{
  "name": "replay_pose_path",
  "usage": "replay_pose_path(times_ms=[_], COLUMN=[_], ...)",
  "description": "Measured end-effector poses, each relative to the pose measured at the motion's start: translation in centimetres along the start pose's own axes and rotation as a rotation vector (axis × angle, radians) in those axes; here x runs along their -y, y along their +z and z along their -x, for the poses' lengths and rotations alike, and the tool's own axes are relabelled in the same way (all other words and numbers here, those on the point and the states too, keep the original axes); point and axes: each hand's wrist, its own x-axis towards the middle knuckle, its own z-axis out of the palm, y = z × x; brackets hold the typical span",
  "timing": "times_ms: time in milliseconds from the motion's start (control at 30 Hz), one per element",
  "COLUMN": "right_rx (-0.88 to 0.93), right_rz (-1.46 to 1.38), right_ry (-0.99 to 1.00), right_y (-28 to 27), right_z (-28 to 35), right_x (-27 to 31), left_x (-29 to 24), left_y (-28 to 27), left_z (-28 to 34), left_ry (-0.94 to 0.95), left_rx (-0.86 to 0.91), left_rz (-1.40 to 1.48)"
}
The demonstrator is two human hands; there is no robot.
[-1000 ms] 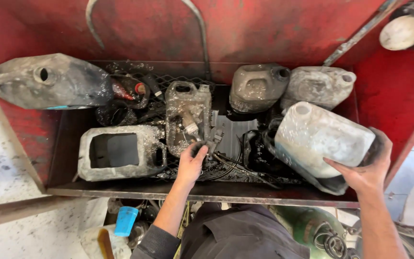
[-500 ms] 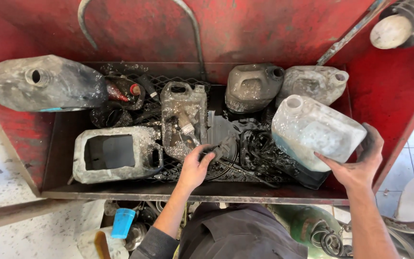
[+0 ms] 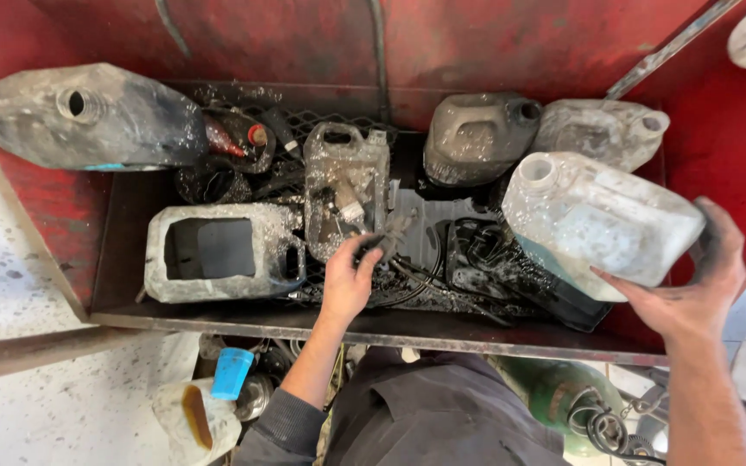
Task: The person cleans a small black car part by pouring liquid from a white jug into a red sink and scrubbing it with a brush. They then wipe the part dry with a black cloth while standing next to a white car, before returning to the sink to scrub it again.
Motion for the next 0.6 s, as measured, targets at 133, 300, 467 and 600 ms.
replay_pose_path(times_ms=[133,300,467,600], right_rx=[0.027,0.054,0.082,0.179], right_rz=[0.078,0.081,0.201,0.304], right_ry=[0.013,-0.018,-0.124,-0.233], right_y=[-0.4,-0.1,0.0,0.7], right_z=[0.0,0.3,0.5,-0.2], right_x=[-0.2,-0.3,-1.1,1.7], left_x=[0.5,1.6,-0.8,-1.1], left_y=[-1.3,-2.5,-2.3,-1.8], left_z=[0.0,-0.1,0.5,0.7], left_ry=[-0.032,-0.158,0.091,0.401], left_rx=[-0.030,-0.089,-0.159,-0.140], left_rz=[-0.008,0.225,-0.167,-0.406])
